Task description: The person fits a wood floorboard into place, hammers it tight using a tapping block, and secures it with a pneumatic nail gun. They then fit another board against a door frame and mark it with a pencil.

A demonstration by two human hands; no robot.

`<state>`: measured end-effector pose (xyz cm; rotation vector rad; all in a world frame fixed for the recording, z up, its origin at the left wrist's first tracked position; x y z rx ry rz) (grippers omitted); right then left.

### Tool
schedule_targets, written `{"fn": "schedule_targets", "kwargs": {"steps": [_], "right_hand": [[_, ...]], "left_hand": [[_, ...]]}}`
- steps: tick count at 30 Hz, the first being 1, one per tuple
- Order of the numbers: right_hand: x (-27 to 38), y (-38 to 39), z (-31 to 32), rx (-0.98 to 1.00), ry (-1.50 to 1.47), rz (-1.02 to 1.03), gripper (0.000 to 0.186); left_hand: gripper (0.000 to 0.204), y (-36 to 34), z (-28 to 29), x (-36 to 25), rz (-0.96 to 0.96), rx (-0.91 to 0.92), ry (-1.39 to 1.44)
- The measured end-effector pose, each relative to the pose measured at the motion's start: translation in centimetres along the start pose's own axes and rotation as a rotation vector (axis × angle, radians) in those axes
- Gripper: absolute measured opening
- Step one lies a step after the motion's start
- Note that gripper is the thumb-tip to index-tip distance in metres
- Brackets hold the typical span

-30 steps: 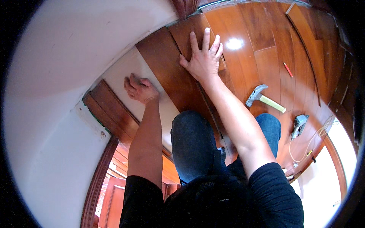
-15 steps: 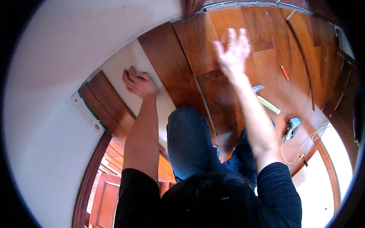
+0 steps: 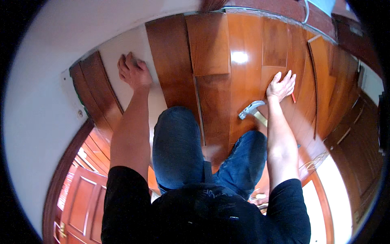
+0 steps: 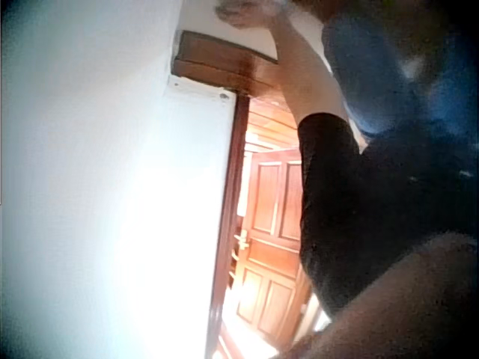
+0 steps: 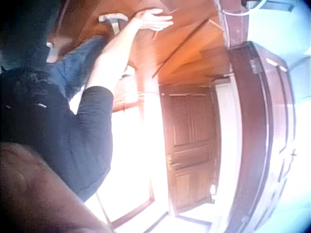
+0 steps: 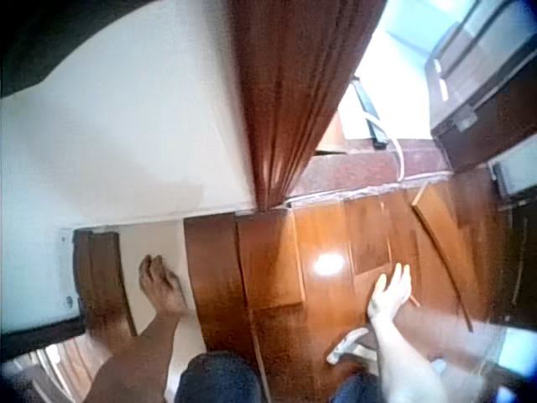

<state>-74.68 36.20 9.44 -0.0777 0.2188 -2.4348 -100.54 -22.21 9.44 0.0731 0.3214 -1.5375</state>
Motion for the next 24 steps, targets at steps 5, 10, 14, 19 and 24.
{"fn": "schedule_targets", "kwargs": {"steps": [5, 10, 14, 19, 24], "right_hand": [[0.06, 0.26, 0.23, -0.004, 0.015, 0.004, 0.065], [-0.06, 0.35, 0.28, -0.002, 0.003, -0.001, 0.063], [0.07, 0.46, 0.30, 0.003, -0.014, -0.010, 0.062], [0.15, 0.44, 0.25, -0.001, -0.001, -0.012, 0.062], [0.25, 0.52, 0.32, -0.002, 0.005, -0.014, 0.062]], "left_hand": [[0.054, 0.20, -0.22, 0.48, 0.011, -0.007, 0.020], [0.054, 0.59, -0.21, 0.53, 0.041, -0.010, 0.004], [0.052, 0.58, -0.03, 0.40, 0.006, -0.061, 0.018], [0.050, 0.79, 0.47, 0.08, -0.043, -0.165, 0.026], [0.049, 0.59, -0.05, 0.56, 0.011, -0.124, -0.009]]}}
Point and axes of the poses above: each hand's wrist, its own y-axis away from the middle knuckle, its own z-axis out of the back of the hand, x = y × z, the point moved 10 cm from there along -y, towards the middle knuckle, and after that the axes turned 3 degrees about y, right-handed, at the moved point
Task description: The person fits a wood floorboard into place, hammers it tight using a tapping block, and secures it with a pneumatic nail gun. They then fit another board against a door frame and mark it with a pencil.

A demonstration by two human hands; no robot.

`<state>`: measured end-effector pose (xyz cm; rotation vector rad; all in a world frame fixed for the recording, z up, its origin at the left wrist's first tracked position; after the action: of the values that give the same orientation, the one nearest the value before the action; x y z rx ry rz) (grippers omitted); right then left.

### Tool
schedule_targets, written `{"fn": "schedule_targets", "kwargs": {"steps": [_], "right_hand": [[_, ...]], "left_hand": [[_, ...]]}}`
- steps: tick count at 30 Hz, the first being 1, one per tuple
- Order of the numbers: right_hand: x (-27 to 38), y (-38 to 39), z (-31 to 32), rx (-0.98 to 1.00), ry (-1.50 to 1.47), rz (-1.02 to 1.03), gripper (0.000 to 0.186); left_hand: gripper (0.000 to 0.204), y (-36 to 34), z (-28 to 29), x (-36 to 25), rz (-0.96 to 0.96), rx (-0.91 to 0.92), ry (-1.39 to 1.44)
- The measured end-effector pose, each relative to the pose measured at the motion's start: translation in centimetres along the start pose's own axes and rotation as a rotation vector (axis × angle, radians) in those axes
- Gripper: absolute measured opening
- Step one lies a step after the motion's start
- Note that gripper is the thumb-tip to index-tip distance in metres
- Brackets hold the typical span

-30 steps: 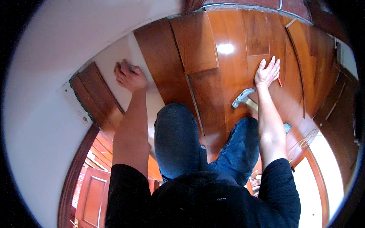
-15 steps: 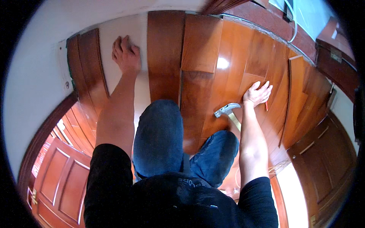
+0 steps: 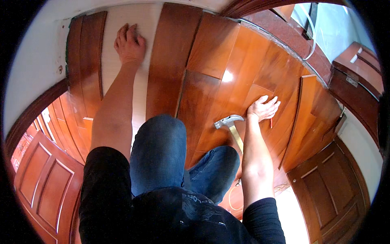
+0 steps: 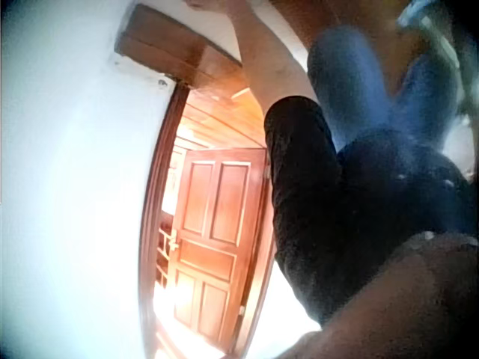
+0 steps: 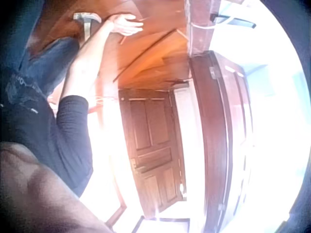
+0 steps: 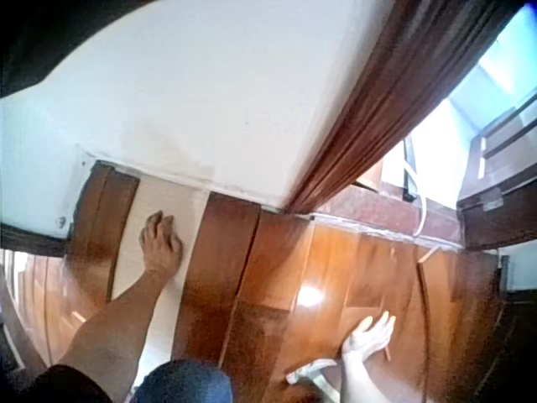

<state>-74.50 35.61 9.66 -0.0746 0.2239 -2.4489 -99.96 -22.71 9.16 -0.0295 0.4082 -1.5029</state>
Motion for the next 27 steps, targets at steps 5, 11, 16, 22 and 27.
{"fn": "schedule_targets", "kwargs": {"steps": [5, 11, 16, 22, 27], "right_hand": [[-0.05, -0.07, -0.12, -0.002, 0.003, 0.004, 0.061], [0.09, -0.04, 0.08, -0.011, 0.005, -0.002, 0.061], [-0.32, -0.01, -0.23, -0.016, 0.004, -0.009, 0.061], [-0.38, 0.00, -0.16, -0.017, 0.010, -0.006, 0.061], [-0.18, 0.02, -0.04, -0.011, -0.015, -0.014, 0.062]], "left_hand": [[0.049, 0.06, 0.06, 0.18, 0.030, 0.015, 0.016], [0.049, 0.12, 0.15, 0.05, 0.028, 0.026, 0.015], [0.049, 0.08, -0.23, 0.47, 0.028, 0.016, -0.015], [0.050, 0.12, -0.15, 0.20, 0.031, 0.025, -0.015], [0.050, 0.21, 0.01, 0.24, 0.020, 0.044, 0.037]]}}
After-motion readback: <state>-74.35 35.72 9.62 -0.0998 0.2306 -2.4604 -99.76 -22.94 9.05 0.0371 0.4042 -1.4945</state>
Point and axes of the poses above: each hand's wrist, its own y-axis away from the middle knuckle, its own z-axis out of the back of the hand, x = y × z, the point moved 10 cm from there along -y, towards the middle knuckle, and after that the axes turned 3 degrees about y, right-handed, at the moved point
